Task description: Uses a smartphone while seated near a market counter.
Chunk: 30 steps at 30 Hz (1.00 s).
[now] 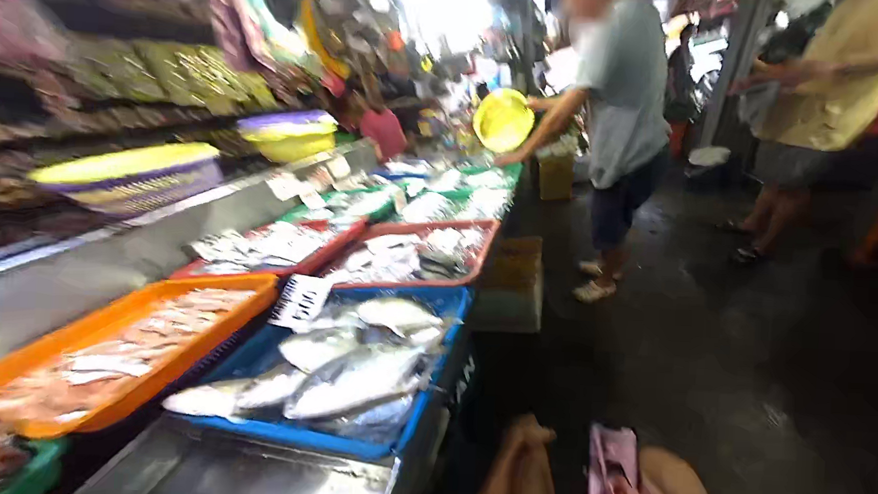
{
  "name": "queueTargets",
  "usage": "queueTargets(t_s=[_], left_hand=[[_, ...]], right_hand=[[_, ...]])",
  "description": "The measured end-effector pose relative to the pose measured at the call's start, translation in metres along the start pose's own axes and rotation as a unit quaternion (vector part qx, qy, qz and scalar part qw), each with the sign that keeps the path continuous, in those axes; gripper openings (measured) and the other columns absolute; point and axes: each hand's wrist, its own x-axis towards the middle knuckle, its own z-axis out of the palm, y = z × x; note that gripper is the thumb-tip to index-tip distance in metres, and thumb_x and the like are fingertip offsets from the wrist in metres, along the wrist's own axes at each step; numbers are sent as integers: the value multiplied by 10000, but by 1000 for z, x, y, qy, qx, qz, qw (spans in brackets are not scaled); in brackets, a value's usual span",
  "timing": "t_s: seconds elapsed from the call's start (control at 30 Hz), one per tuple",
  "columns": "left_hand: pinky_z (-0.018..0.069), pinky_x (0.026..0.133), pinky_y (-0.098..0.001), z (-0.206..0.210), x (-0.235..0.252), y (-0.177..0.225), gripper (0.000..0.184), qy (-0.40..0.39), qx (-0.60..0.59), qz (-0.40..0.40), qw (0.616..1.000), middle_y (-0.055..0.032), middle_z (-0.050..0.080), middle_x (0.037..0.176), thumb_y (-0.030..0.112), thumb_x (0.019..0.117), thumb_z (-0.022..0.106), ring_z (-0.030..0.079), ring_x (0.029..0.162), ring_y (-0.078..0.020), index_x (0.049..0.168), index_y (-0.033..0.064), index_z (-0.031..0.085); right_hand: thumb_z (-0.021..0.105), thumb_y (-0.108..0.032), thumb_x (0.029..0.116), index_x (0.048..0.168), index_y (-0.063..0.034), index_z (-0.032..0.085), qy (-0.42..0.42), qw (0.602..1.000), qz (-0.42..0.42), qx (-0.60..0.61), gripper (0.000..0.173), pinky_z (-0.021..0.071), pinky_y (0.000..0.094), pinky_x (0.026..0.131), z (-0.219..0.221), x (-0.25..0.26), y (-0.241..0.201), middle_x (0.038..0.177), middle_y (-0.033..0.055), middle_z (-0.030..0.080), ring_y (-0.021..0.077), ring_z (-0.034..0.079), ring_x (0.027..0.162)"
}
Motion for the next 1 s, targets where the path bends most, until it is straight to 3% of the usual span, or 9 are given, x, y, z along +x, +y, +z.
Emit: queueTargets(t_s=[0.1,0.23,0.33,0.4,0.43,0.5,0.57,0.77,1.0], left_hand=[[514,959,-605,11,51,-19,721,-16,59,7,998,-211,695,1175,674,917,574,668,1121,-355,1145,2,703],[509,955,-600,7,57,-26,647,-8,76,38,996,-181,721,1112,626,973,511,679,1090,-340,1048,23,734],[531,832,-522,13,43,-27,527,84,-6,122,989,-69,733,850,498,1029,479,693,860,-239,830,93,754],[568,727,-390,24,29,-25,501,157,-187,230,942,-25,709,720,332,1074,455,677,693,-144,750,58,722],[595,719,-357,32,22,-23,490,171,-290,290,896,-45,721,739,248,1085,406,691,688,-141,787,16,718],[614,740,-340,49,12,-22,484,160,-396,394,814,-85,741,861,195,1074,299,708,748,-159,991,-44,712],[603,707,-306,60,8,-25,422,163,-395,447,786,-72,725,891,194,1062,350,690,745,-139,1120,-49,691],[576,633,-264,63,7,-24,163,172,-396,427,794,-46,704,851,43,922,570,662,691,-102,1007,-14,697],[542,609,-239,62,7,-20,143,189,-382,402,811,-16,664,807,64,854,640,634,691,-90,983,17,681]], right_hand=[[692,-330,943,1545,-133,331,9,999,25,20,730,616,607,763,-7,1,8,1308,237,627,435,680,1083],[698,-318,923,1540,-133,330,-1,999,41,6,741,619,593,760,-3,4,4,1315,237,625,436,678,1097],[665,-285,941,1540,-125,322,-9,998,60,-5,709,618,588,762,-2,7,1,1316,247,620,441,676,1097],[655,-272,948,1531,-118,336,-17,998,67,-11,682,622,583,755,-5,10,2,1305,249,626,438,682,1087],[665,-282,945,1530,-118,342,-22,997,72,-14,688,624,579,753,-7,11,2,1305,247,627,437,681,1091],[669,-287,948,1527,-117,346,-23,996,85,-26,684,627,567,751,-10,13,3,1303,238,630,427,684,1089],[654,-270,953,1533,-113,337,-17,994,99,-43,680,631,555,745,-10,14,2,1307,236,629,420,687,1085],[630,-208,951,1508,-99,358,10,992,119,-41,629,632,543,755,-11,16,7,1278,235,645,408,701,1058],[662,-212,927,1505,-95,358,13,992,119,-30,664,632,541,743,-9,21,9,1282,246,640,416,699,1058]])
